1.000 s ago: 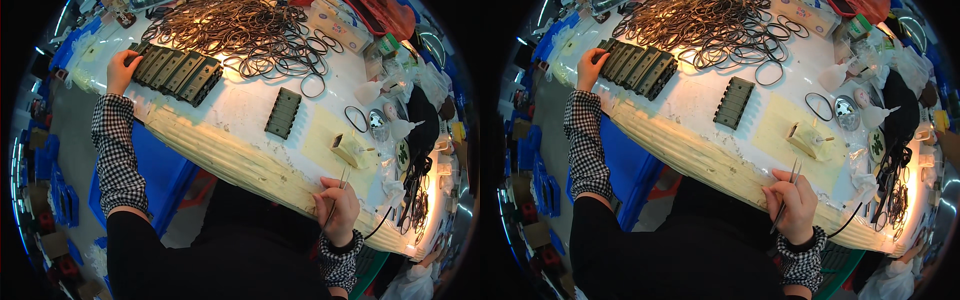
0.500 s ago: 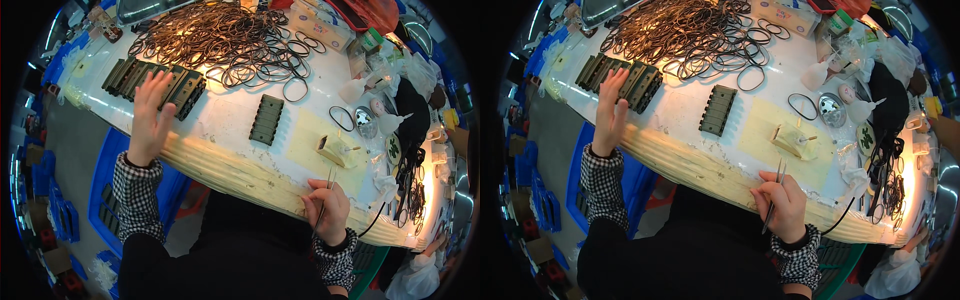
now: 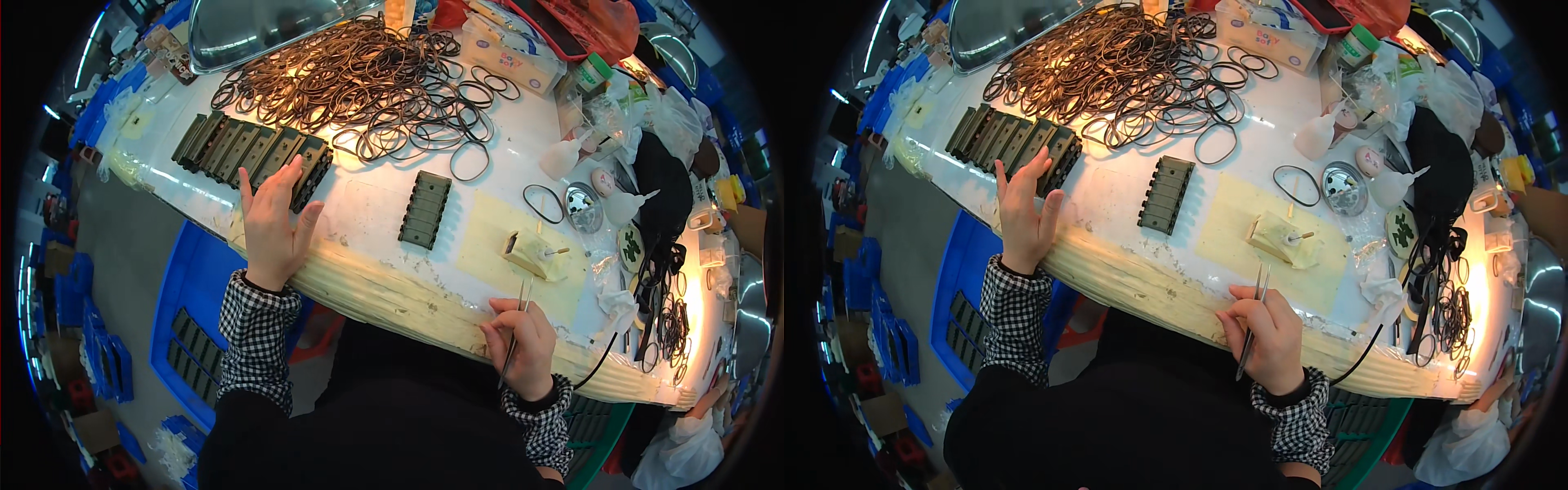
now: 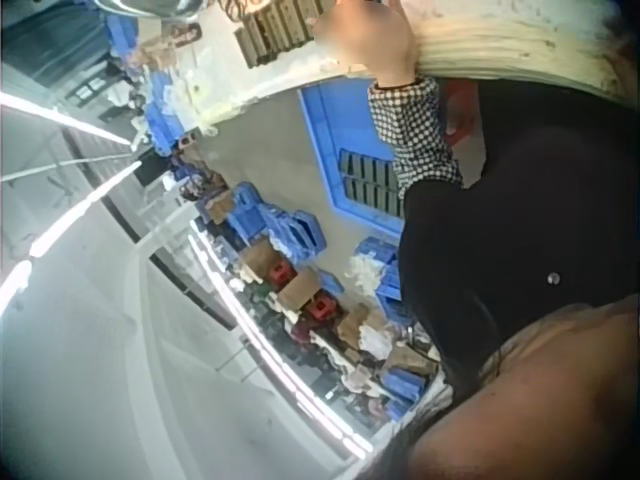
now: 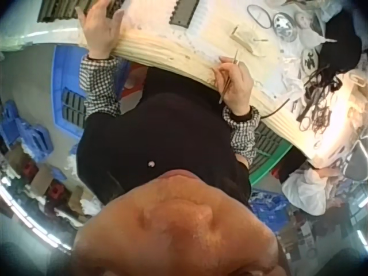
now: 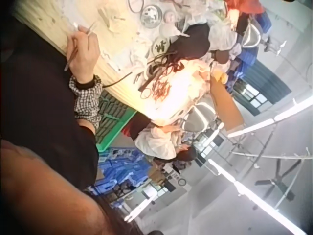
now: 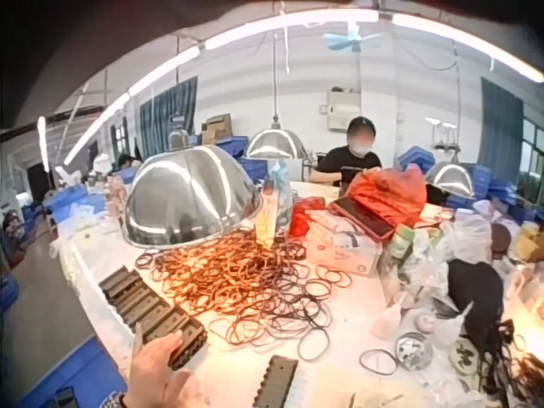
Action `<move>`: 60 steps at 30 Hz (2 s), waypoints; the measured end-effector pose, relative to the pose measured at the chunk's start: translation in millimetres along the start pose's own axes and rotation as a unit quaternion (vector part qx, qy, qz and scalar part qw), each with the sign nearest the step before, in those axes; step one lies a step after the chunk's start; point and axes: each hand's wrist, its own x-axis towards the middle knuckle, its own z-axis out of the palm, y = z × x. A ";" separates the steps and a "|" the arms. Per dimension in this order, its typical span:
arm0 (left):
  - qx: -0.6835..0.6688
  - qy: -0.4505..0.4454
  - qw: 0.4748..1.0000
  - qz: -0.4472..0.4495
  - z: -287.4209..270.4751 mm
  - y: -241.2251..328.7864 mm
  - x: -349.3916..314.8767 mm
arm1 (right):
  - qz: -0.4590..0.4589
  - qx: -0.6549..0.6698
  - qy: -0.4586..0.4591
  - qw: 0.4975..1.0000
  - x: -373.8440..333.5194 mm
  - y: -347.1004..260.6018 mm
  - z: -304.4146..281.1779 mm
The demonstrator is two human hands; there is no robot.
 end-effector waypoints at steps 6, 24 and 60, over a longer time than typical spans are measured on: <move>0.040 0.092 0.988 -0.118 3.0 -33.2 10.0 | 0.011 0.015 0.003 1.000 1.6 -0.6 -0.4; -0.012 0.193 0.973 -0.125 7.2 -68.0 9.2 | 0.016 0.027 0.000 1.000 0.1 1.7 0.3; -0.067 0.209 0.949 -0.225 18.8 2.6 -40.7 | 0.032 -0.081 0.028 0.996 -22.7 6.2 -45.9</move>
